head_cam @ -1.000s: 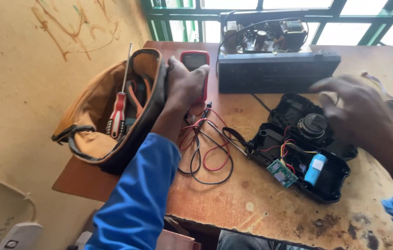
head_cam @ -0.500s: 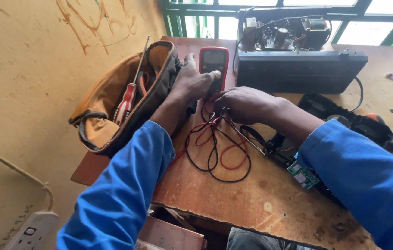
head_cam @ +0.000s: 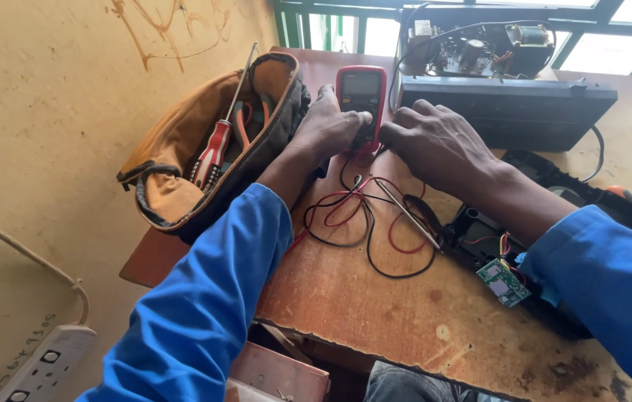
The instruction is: Testing a circuit board with a multimeter and soldering a wire connection
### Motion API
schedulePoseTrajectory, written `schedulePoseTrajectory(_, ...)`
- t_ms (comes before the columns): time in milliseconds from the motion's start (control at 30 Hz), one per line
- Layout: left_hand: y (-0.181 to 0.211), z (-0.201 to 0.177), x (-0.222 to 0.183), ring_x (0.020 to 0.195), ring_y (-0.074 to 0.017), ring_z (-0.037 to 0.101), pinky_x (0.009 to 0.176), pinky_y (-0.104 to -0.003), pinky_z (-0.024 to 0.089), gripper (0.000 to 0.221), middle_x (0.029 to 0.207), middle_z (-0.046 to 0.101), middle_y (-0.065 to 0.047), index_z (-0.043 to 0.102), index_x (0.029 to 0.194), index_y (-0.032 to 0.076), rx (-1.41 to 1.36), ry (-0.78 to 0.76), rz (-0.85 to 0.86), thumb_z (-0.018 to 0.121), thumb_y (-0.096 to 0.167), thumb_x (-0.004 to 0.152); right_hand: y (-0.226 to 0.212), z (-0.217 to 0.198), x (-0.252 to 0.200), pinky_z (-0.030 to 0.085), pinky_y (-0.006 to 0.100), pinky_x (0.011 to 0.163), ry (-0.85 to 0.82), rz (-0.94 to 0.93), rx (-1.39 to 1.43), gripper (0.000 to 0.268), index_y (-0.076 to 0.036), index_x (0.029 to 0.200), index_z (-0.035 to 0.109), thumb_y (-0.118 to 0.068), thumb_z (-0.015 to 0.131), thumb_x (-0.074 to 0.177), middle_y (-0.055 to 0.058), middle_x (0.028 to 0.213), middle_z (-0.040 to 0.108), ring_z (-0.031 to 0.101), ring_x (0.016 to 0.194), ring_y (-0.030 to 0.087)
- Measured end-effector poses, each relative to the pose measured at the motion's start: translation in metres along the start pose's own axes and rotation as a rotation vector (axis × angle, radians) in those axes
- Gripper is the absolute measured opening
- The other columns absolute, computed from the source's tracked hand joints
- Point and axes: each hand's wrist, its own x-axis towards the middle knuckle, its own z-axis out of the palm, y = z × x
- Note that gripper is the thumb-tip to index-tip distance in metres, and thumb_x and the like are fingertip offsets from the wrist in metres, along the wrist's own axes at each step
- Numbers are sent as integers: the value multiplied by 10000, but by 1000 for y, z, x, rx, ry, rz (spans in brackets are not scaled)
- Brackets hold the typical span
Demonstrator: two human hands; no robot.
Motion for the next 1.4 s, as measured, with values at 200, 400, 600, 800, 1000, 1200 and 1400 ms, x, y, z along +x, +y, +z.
schedulePoseTrajectory(200,-4,6,3,1344,-378,578,1150,-543,426,848,1373,625,-268,303,1547,25,-58,22,-16,676,346,856,4,24,4,517,407,717,144,96,67,158,-189,1094,609,-322,597,1010,27,841,595,633,917,266)
schedulePoseTrajectory(400,-6,-1,25,569,-107,260,503,-280,288,720,671,274,37,589,826,152,-438,63,-159,328,810,699,-12,-41,15,426,471,586,359,304,672,182,29,1113,553,-91,419,1089,164,837,659,598,646,305)
schedulePoseTrajectory(600,2,-2,3,1004,-229,675,881,-369,524,823,1218,706,-138,561,1336,28,-369,-1,-93,411,641,808,10,-45,26,507,316,605,296,721,979,28,-74,1087,460,-102,454,1089,84,976,629,589,743,178)
schedulePoseTrajectory(800,-17,14,2,1234,-296,658,999,-440,506,743,1366,666,-171,552,1372,74,-176,64,185,437,595,856,27,-35,31,480,340,662,186,703,933,150,-86,1049,526,0,449,955,83,931,626,597,748,190)
schedulePoseTrajectory(1000,-19,35,5,986,-282,664,863,-396,470,359,1042,740,-119,661,999,100,117,-107,65,422,350,904,-4,-60,18,633,354,729,36,836,1163,113,-43,1117,459,-146,412,1113,133,862,656,746,787,235)
schedulePoseTrajectory(1200,-34,46,-8,1118,-379,686,946,-498,508,470,1241,729,-178,615,1314,86,-30,295,294,450,298,929,2,-81,23,598,370,844,118,562,1154,72,-49,1092,492,-102,464,1052,146,970,770,773,922,253)
schedulePoseTrajectory(1400,-12,38,-104,1114,-356,647,1008,-484,488,214,1146,666,-135,612,1140,89,216,440,1090,602,212,966,3,-89,41,589,285,767,430,561,1311,56,-124,1011,510,-113,495,958,23,845,548,586,749,144)
